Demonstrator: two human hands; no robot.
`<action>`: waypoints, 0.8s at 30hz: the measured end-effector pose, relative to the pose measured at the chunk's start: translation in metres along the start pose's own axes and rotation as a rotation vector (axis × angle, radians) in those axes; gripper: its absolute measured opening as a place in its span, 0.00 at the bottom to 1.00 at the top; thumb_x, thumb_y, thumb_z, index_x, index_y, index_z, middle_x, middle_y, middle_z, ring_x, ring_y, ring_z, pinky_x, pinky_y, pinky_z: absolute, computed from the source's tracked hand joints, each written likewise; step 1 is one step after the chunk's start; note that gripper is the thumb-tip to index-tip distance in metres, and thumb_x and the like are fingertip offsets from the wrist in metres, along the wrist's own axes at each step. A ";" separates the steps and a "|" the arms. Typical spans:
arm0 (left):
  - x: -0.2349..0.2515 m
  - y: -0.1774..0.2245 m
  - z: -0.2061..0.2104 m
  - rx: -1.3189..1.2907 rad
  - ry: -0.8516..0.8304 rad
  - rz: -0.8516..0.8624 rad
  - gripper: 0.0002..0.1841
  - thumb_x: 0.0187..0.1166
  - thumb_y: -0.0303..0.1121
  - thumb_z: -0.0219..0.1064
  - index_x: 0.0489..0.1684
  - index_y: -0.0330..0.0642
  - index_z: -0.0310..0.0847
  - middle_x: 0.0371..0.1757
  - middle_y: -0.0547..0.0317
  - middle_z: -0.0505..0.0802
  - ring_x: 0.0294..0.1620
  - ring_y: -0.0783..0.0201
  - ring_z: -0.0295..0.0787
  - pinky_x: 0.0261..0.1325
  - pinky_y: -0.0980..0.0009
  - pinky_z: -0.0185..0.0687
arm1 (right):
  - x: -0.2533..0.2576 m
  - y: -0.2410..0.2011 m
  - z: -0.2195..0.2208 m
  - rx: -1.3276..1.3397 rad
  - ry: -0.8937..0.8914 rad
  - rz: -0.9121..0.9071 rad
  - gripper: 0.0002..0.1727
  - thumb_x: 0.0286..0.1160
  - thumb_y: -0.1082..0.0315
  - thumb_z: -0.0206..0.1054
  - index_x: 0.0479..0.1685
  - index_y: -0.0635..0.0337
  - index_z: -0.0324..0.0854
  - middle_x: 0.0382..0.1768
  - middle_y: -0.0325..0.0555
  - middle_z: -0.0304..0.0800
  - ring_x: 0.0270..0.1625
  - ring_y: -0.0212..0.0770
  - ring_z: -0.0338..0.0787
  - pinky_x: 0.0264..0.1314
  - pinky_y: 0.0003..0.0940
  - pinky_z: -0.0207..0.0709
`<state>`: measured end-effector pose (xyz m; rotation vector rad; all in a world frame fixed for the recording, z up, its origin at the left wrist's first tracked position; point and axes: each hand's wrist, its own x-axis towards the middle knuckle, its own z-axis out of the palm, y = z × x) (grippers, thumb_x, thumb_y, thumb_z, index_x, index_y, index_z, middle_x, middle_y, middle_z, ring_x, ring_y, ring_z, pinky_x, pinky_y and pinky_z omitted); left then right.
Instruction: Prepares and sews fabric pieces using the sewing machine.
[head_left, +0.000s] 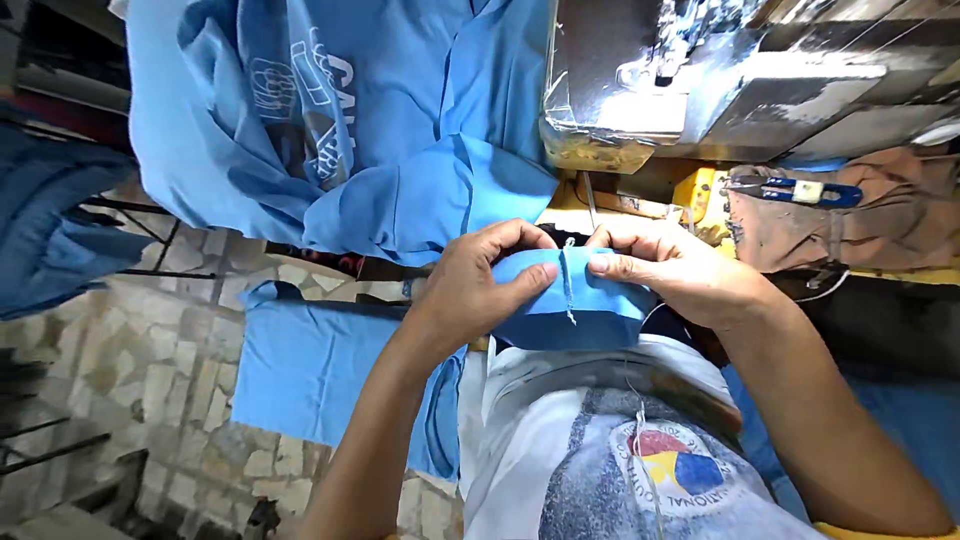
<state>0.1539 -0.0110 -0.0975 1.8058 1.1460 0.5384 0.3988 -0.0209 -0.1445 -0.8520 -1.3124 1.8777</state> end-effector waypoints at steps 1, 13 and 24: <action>-0.001 -0.002 0.003 0.067 0.031 0.026 0.09 0.75 0.35 0.73 0.48 0.46 0.90 0.42 0.70 0.91 0.45 0.79 0.88 0.49 0.82 0.85 | -0.001 -0.001 0.003 -0.011 0.026 0.014 0.06 0.83 0.68 0.64 0.43 0.57 0.85 0.32 0.38 0.88 0.31 0.27 0.86 0.32 0.19 0.81; -0.012 -0.011 0.017 0.290 0.242 0.180 0.13 0.82 0.41 0.68 0.43 0.41 0.91 0.37 0.65 0.93 0.37 0.79 0.87 0.42 0.81 0.81 | 0.014 -0.013 0.017 -0.264 0.185 -0.037 0.08 0.81 0.64 0.68 0.35 0.54 0.88 0.18 0.33 0.81 0.18 0.23 0.74 0.17 0.16 0.63; -0.008 -0.010 0.091 -0.355 0.468 -0.028 0.29 0.86 0.25 0.60 0.87 0.44 0.57 0.46 0.63 0.93 0.44 0.75 0.91 0.50 0.75 0.88 | 0.003 0.035 0.054 -0.029 0.468 -0.073 0.09 0.81 0.61 0.68 0.43 0.57 0.89 0.34 0.32 0.91 0.39 0.22 0.89 0.46 0.22 0.84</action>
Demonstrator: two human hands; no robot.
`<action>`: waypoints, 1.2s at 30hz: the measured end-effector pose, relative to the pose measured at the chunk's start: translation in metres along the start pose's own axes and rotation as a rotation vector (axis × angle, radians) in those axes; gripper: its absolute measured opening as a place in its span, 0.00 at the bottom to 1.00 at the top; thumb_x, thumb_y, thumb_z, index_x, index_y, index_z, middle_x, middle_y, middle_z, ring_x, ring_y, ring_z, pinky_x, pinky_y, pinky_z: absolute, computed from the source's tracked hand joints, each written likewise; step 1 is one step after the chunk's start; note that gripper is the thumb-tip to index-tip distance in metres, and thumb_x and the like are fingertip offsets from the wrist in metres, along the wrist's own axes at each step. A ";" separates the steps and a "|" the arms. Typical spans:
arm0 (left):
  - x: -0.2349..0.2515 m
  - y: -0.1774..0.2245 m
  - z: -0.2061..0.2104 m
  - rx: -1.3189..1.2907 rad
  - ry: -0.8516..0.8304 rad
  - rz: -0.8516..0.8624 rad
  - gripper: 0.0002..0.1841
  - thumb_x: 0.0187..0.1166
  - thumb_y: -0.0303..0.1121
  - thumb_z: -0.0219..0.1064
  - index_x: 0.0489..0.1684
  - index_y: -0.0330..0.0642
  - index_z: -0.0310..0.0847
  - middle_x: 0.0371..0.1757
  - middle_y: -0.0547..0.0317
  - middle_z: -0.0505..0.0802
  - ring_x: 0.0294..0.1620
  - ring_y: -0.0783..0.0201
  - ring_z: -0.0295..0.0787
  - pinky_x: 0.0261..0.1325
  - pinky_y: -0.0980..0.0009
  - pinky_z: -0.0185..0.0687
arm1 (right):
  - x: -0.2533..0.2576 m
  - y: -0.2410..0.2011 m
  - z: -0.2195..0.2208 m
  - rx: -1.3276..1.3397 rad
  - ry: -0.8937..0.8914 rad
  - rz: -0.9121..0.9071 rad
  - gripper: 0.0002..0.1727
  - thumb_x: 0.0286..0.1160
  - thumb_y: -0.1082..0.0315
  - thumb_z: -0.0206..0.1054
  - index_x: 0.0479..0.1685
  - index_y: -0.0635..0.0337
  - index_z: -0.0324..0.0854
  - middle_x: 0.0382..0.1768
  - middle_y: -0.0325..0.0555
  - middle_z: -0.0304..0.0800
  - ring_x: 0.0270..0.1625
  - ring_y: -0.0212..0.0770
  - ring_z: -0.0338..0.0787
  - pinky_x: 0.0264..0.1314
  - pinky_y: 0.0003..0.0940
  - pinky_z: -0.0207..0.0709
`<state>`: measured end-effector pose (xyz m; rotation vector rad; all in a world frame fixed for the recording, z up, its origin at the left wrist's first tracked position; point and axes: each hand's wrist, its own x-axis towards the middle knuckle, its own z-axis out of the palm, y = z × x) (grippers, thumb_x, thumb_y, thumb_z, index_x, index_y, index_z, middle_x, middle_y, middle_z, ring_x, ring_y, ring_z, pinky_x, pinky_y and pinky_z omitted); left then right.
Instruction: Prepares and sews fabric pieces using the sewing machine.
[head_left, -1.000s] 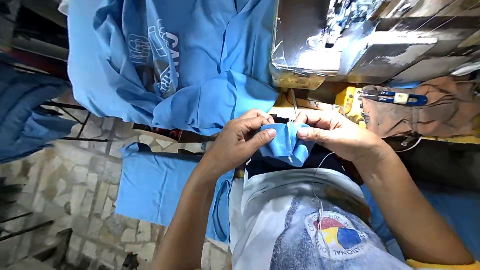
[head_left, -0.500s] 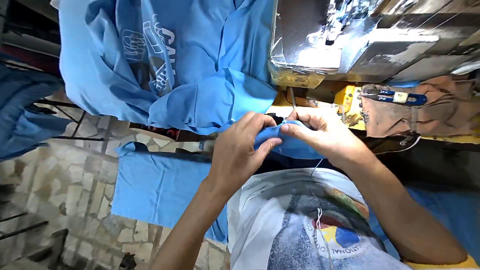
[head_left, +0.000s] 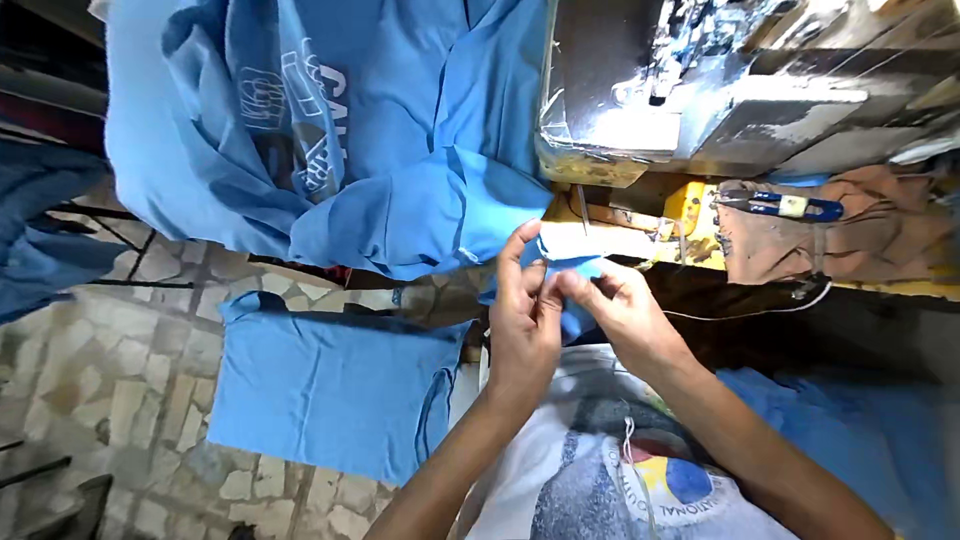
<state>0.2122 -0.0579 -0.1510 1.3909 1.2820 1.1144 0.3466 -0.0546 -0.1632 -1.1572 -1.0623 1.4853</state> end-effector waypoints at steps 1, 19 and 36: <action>-0.001 -0.002 0.000 0.089 -0.032 0.063 0.31 0.86 0.26 0.62 0.89 0.41 0.56 0.48 0.61 0.93 0.44 0.74 0.91 0.51 0.74 0.88 | 0.004 0.001 -0.004 0.019 0.049 -0.010 0.09 0.82 0.63 0.67 0.38 0.56 0.90 0.31 0.33 0.91 0.36 0.24 0.88 0.43 0.22 0.84; 0.056 0.022 -0.068 -0.170 -0.792 0.007 0.04 0.77 0.30 0.71 0.35 0.46 0.81 0.37 0.68 0.88 0.37 0.79 0.86 0.37 0.85 0.82 | 0.019 -0.049 -0.067 -0.042 -0.604 0.022 0.05 0.82 0.72 0.64 0.37 0.58 0.84 0.27 0.33 0.87 0.30 0.21 0.85 0.33 0.13 0.79; 0.021 0.025 -0.067 0.899 -0.280 0.837 0.14 0.84 0.40 0.68 0.64 0.50 0.81 0.53 0.50 0.86 0.45 0.56 0.85 0.38 0.66 0.79 | 0.025 -0.049 -0.035 -0.076 -0.333 0.088 0.07 0.77 0.68 0.70 0.31 0.57 0.86 0.20 0.35 0.84 0.21 0.23 0.79 0.21 0.15 0.71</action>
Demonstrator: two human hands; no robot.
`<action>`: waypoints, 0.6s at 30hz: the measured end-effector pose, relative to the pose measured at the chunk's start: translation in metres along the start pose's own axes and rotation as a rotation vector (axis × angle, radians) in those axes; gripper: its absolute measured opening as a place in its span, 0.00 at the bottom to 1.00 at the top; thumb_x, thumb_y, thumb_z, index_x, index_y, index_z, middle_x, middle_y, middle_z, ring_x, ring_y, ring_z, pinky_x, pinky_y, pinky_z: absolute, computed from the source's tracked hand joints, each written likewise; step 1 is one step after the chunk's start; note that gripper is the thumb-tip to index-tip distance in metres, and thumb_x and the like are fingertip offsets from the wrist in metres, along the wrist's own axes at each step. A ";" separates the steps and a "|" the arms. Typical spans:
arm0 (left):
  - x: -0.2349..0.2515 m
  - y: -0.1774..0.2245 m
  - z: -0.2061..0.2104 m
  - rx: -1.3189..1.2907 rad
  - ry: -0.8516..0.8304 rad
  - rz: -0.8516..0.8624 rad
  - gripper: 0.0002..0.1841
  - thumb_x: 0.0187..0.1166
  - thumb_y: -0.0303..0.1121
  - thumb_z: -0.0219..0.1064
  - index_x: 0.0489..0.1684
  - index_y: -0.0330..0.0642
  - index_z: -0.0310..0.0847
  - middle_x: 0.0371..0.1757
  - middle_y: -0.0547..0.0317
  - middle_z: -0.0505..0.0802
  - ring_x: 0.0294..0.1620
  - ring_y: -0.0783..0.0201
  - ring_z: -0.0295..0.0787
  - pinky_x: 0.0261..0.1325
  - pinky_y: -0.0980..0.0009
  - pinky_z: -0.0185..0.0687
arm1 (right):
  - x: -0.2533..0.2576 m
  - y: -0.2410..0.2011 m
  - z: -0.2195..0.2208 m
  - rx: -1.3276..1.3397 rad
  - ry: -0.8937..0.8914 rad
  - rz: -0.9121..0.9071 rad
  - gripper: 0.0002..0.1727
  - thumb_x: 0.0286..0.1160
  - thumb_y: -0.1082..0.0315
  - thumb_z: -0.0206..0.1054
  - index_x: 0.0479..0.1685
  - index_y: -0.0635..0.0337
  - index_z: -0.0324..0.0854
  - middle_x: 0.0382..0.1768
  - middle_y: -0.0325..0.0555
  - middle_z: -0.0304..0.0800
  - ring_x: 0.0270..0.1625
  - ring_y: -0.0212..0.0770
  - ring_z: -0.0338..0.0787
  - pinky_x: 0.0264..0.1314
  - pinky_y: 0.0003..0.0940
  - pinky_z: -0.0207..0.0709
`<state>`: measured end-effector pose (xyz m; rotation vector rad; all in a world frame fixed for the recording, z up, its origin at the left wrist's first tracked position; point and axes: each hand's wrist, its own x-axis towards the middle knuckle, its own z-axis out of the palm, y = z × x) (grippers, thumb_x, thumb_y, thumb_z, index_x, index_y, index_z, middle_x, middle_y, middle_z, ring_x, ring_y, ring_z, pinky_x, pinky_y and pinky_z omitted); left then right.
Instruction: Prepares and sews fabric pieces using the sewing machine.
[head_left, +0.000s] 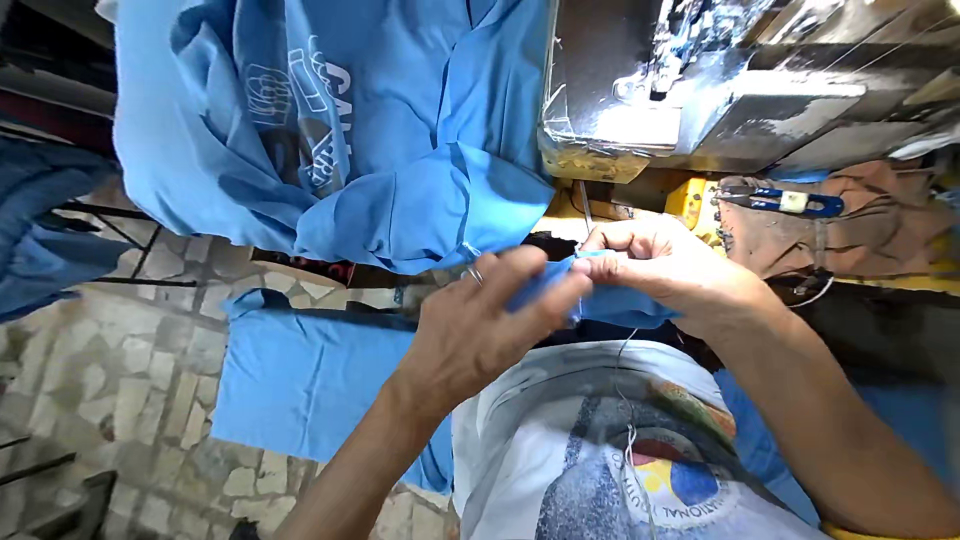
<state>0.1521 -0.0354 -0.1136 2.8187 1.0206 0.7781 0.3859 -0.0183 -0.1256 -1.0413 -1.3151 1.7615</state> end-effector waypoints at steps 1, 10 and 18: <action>-0.001 -0.001 -0.002 0.103 -0.025 0.147 0.16 0.87 0.32 0.62 0.70 0.52 0.79 0.56 0.50 0.84 0.42 0.55 0.80 0.36 0.67 0.72 | 0.001 -0.003 -0.001 0.048 -0.049 0.046 0.08 0.78 0.69 0.69 0.30 0.58 0.86 0.20 0.36 0.84 0.22 0.23 0.79 0.22 0.15 0.72; 0.005 -0.019 0.009 -0.599 0.081 -0.222 0.06 0.75 0.36 0.76 0.37 0.44 0.96 0.55 0.57 0.91 0.58 0.69 0.82 0.61 0.75 0.75 | 0.001 0.006 0.007 -0.147 0.016 -0.126 0.05 0.78 0.68 0.69 0.33 0.55 0.87 0.23 0.33 0.82 0.22 0.24 0.76 0.20 0.14 0.66; 0.010 -0.007 0.014 -0.859 0.074 -0.636 0.06 0.69 0.26 0.79 0.38 0.42 0.90 0.44 0.64 0.91 0.46 0.74 0.88 0.47 0.81 0.85 | 0.000 0.017 0.011 -0.225 0.088 -0.230 0.07 0.80 0.70 0.66 0.40 0.56 0.91 0.39 0.32 0.91 0.41 0.23 0.87 0.41 0.15 0.81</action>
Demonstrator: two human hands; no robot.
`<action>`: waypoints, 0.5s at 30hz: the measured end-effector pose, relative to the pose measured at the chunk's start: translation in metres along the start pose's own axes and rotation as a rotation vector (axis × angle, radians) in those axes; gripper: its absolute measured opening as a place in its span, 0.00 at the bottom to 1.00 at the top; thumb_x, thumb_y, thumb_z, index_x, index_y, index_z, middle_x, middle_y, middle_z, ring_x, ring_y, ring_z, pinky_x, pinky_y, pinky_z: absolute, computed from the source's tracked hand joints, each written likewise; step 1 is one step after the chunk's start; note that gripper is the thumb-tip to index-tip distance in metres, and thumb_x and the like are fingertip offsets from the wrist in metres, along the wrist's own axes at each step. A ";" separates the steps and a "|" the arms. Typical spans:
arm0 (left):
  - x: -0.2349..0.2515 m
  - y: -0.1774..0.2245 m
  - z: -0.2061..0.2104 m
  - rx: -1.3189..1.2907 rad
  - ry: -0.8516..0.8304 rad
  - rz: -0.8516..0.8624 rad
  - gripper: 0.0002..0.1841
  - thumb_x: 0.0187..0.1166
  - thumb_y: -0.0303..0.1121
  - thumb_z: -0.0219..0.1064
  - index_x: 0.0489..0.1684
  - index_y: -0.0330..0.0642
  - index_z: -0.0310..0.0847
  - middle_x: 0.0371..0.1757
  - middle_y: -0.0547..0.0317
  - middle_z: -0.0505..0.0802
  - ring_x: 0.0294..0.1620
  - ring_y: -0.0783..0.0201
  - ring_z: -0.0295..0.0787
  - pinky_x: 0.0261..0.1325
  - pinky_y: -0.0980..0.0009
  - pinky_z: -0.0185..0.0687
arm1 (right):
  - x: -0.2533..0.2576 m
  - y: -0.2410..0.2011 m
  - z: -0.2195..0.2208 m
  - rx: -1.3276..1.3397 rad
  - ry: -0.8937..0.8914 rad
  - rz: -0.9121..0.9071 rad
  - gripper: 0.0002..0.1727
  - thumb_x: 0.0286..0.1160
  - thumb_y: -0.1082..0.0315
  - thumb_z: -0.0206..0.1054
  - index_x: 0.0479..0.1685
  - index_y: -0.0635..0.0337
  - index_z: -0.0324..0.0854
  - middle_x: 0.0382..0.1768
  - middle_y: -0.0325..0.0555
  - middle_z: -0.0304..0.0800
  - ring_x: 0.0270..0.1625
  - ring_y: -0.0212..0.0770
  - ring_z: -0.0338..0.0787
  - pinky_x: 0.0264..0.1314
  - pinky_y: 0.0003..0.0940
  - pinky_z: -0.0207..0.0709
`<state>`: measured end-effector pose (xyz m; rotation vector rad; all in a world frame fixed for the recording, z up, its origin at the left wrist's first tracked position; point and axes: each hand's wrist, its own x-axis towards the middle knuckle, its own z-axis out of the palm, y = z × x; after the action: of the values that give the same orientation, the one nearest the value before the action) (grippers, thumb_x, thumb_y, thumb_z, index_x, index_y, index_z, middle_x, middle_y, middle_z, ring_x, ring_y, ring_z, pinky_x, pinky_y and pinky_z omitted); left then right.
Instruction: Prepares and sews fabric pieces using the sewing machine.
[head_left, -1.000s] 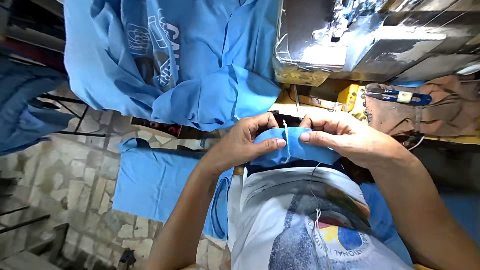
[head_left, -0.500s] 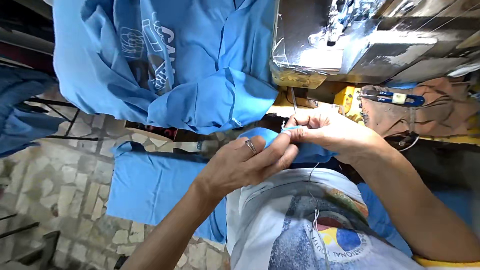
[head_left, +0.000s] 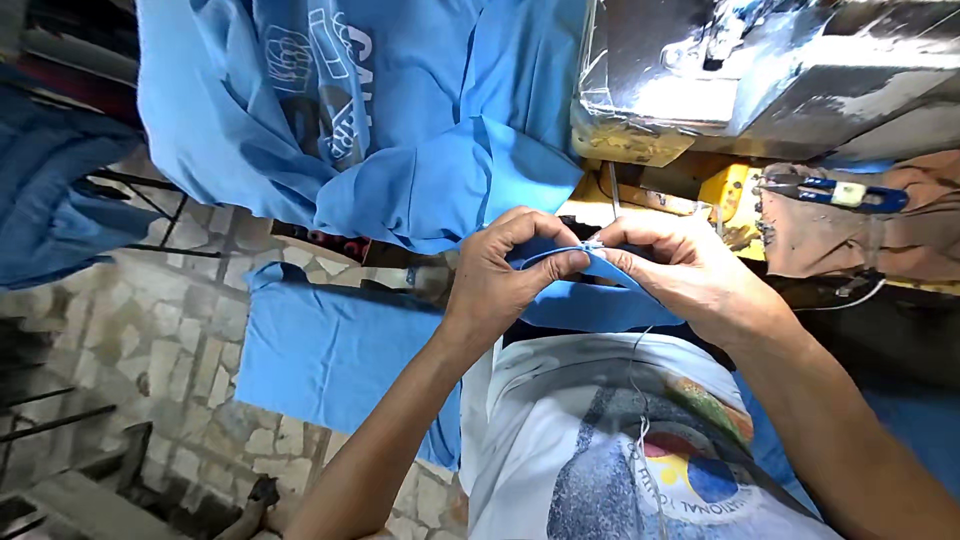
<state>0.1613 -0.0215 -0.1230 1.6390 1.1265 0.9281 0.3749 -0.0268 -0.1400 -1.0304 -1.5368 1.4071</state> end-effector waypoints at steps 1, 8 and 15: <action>0.002 0.001 0.000 -0.009 -0.007 -0.026 0.06 0.70 0.26 0.78 0.40 0.42 0.89 0.42 0.65 0.92 0.43 0.74 0.89 0.45 0.81 0.86 | 0.000 0.000 0.000 -0.013 0.009 -0.021 0.07 0.80 0.70 0.66 0.40 0.56 0.91 0.40 0.32 0.91 0.42 0.22 0.87 0.42 0.15 0.80; 0.005 0.002 -0.003 0.309 0.029 -0.031 0.05 0.74 0.35 0.77 0.36 0.47 0.96 0.37 0.70 0.94 0.42 0.77 0.85 0.47 0.78 0.77 | 0.003 0.000 -0.010 -0.478 -0.053 -0.080 0.23 0.73 0.39 0.68 0.49 0.49 0.86 0.41 0.32 0.81 0.45 0.26 0.81 0.47 0.28 0.75; 0.003 -0.003 -0.008 0.073 0.017 -0.081 0.06 0.81 0.32 0.70 0.43 0.41 0.92 0.39 0.67 0.91 0.42 0.77 0.87 0.45 0.81 0.83 | 0.009 -0.001 -0.015 -0.294 -0.091 -0.109 0.10 0.85 0.60 0.62 0.40 0.51 0.88 0.27 0.26 0.82 0.24 0.18 0.76 0.24 0.13 0.69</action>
<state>0.1541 -0.0159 -0.1229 1.6342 1.2425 0.8586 0.3855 -0.0128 -0.1382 -1.0474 -1.8782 1.1907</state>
